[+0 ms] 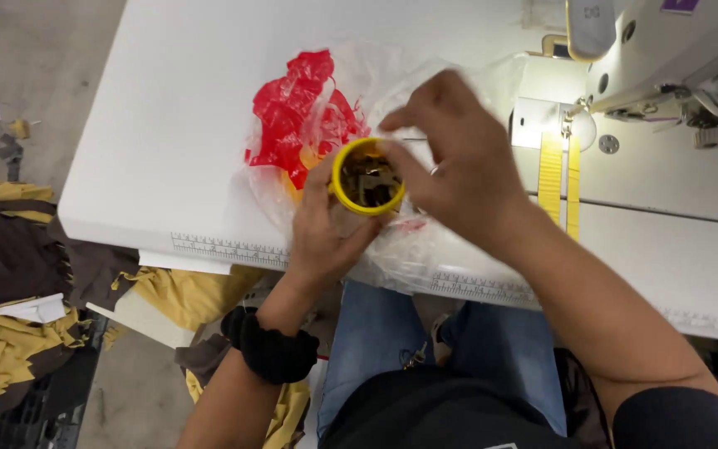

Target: The person sorts various metal sewing machine components, including bobbins and presser feet, from a clear plastic bag into a yellow cylindrical container by hand while sitting at a sewing station.

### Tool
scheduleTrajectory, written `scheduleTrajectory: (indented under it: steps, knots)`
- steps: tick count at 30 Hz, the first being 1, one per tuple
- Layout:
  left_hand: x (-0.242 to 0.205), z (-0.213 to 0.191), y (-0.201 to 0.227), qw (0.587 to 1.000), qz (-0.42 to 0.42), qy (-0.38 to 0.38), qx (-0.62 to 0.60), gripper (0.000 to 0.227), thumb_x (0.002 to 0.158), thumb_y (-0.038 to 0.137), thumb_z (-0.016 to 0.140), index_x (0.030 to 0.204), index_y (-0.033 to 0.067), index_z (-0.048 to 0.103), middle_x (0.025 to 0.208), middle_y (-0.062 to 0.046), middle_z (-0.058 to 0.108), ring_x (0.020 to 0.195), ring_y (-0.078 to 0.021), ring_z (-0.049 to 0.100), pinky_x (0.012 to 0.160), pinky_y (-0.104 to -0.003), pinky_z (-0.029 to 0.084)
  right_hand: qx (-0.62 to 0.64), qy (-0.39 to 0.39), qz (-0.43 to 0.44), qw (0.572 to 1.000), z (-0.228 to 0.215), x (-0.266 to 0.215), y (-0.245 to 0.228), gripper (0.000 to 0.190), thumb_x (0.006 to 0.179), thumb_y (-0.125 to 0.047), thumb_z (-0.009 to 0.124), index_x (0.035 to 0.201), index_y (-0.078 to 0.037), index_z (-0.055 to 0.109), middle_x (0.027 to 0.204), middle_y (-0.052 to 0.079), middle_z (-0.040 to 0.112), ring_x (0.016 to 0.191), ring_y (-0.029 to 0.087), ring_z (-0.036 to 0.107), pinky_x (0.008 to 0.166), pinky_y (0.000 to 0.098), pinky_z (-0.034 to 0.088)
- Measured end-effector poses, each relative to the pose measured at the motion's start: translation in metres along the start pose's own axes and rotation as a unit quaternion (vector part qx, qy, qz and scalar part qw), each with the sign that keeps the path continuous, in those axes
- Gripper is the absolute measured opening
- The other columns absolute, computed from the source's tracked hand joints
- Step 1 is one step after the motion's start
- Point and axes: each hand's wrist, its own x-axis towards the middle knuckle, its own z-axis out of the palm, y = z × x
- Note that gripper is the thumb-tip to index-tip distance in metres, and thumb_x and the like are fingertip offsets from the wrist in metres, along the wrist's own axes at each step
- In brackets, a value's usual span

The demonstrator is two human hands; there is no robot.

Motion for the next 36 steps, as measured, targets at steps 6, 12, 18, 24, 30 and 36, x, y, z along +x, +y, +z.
scheduleTrajectory:
  steps: [6,12,18,24,30,36]
  knots:
    - [-0.003,-0.002,0.007,0.988,0.004,0.142,-0.053,0.075,0.090,0.029,0.082,0.147,0.0051,0.040,0.139,-0.016,0.054,0.133,-0.0292,0.057,0.114,-0.038,0.055,0.100,-0.001,-0.002,0.995,0.018,-0.001,0.051,0.009,0.098,0.006,0.066,0.101,-0.001,0.070,0.095,0.012,0.070,0.081,0.020,0.062,0.065,0.0280,0.050]
    - [-0.004,0.002,-0.009,0.986,0.024,0.149,-0.067,0.086,0.086,0.029,0.087,0.150,0.0007,0.036,0.138,-0.021,0.046,0.133,-0.0384,0.055,0.111,-0.049,0.052,-0.037,-0.084,-0.029,0.995,0.064,-0.002,0.083,0.020,0.088,-0.007,0.067,0.107,-0.011,0.071,0.092,0.014,0.064,0.072,0.043,0.066,0.060,0.0537,0.053]
    - [-0.003,0.003,-0.009,0.987,0.016,0.145,-0.066,0.089,0.086,0.027,0.087,0.151,-0.0006,0.033,0.139,-0.021,0.042,0.135,-0.0386,0.052,0.113,-0.048,0.049,-0.118,-0.208,-0.079,0.968,0.061,0.009,0.065,0.014,0.084,-0.007,0.065,0.097,-0.009,0.067,0.092,0.012,0.064,0.077,0.037,0.069,0.065,0.0483,0.058]
    - [-0.002,0.003,-0.011,0.989,0.016,0.133,-0.057,0.087,0.088,0.036,0.084,0.150,-0.0007,0.035,0.139,-0.021,0.042,0.136,-0.0404,0.050,0.113,-0.053,0.047,-0.169,-0.151,-0.111,0.968,0.081,0.014,0.097,0.015,0.086,-0.017,0.069,0.098,-0.008,0.067,0.090,0.014,0.060,0.074,0.039,0.068,0.063,0.0518,0.058]
    - [-0.001,0.003,0.013,0.986,-0.046,0.142,-0.067,0.075,0.082,0.025,0.083,0.143,0.0038,0.045,0.135,-0.016,0.059,0.128,-0.0279,0.061,0.107,-0.036,0.056,0.013,-0.007,-0.066,0.998,0.070,0.013,0.102,0.017,0.090,-0.010,0.060,0.104,-0.007,0.070,0.088,0.011,0.065,0.079,0.026,0.058,0.069,0.0408,0.048]
    - [-0.001,0.005,0.010,0.990,-0.046,0.127,-0.050,0.076,0.081,0.025,0.084,0.142,0.0037,0.045,0.132,-0.016,0.057,0.126,-0.0279,0.060,0.106,-0.036,0.056,0.446,0.116,0.276,0.844,0.019,0.009,0.094,0.022,0.098,0.003,0.053,0.097,-0.001,0.075,0.094,0.010,0.071,0.070,0.018,0.065,0.065,0.0261,0.054]
